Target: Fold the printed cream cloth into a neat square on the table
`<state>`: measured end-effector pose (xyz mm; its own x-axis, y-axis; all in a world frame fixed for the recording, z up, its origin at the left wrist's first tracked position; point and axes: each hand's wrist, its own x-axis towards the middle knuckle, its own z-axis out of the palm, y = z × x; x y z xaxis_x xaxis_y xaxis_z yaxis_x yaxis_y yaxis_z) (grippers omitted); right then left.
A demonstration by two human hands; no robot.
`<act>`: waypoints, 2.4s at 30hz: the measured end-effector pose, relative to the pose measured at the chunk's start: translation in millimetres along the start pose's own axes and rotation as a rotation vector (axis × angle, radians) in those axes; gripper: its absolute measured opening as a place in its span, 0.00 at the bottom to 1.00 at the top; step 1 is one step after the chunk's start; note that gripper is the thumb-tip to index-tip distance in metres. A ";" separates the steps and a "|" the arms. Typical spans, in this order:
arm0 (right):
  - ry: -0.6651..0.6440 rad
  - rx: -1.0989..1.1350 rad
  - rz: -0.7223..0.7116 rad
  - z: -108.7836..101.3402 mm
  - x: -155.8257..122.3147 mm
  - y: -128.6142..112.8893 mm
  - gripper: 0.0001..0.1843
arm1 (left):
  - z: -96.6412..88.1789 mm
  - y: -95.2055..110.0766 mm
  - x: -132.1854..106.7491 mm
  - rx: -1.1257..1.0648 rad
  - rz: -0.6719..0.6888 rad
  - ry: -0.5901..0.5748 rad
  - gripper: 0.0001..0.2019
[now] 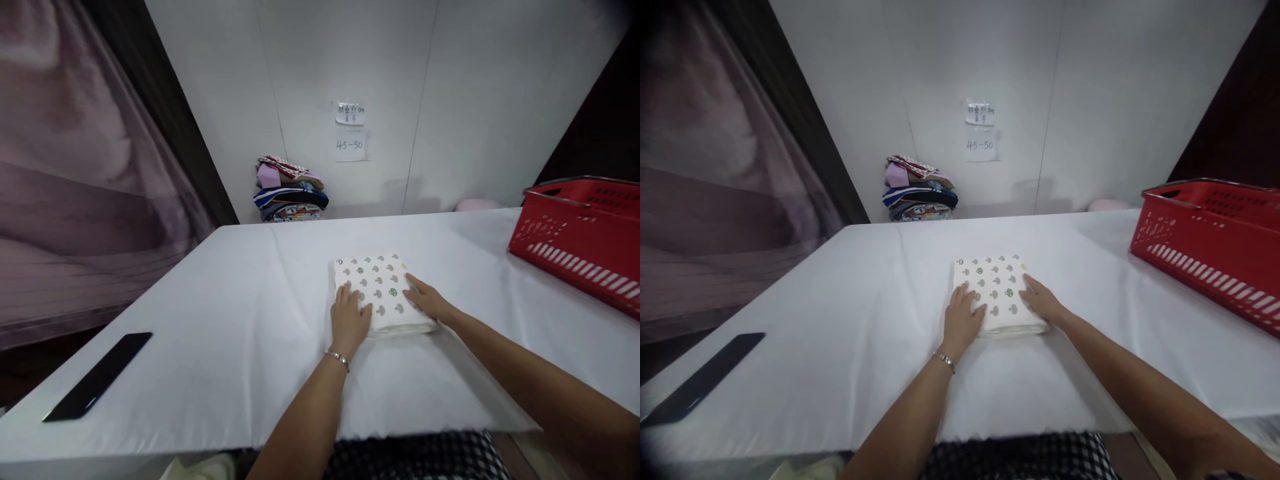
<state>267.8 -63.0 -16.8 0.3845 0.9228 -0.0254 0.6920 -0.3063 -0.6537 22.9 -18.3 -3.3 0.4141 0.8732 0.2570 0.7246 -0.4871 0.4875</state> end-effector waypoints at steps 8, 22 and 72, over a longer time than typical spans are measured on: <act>0.105 0.176 -0.036 -4.8 -29.9 22.1 0.37 | -11.3 -14.1 2.7 -0.132 -0.258 0.043 0.25; -0.040 -0.494 -0.580 28.4 -20.2 -68.2 0.31 | -4.0 -16.8 -1.2 -0.238 -0.254 -0.003 0.17; -0.040 -0.522 -0.693 47.7 -22.5 -58.3 0.34 | 3.0 -25.8 6.0 -0.352 -0.161 -0.011 0.07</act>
<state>189.6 -54.8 -14.2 -0.2422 0.9456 0.2172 0.9579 0.2687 -0.1013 8.2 -0.5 -16.8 0.3175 0.9370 0.1460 0.5483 -0.3070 0.7779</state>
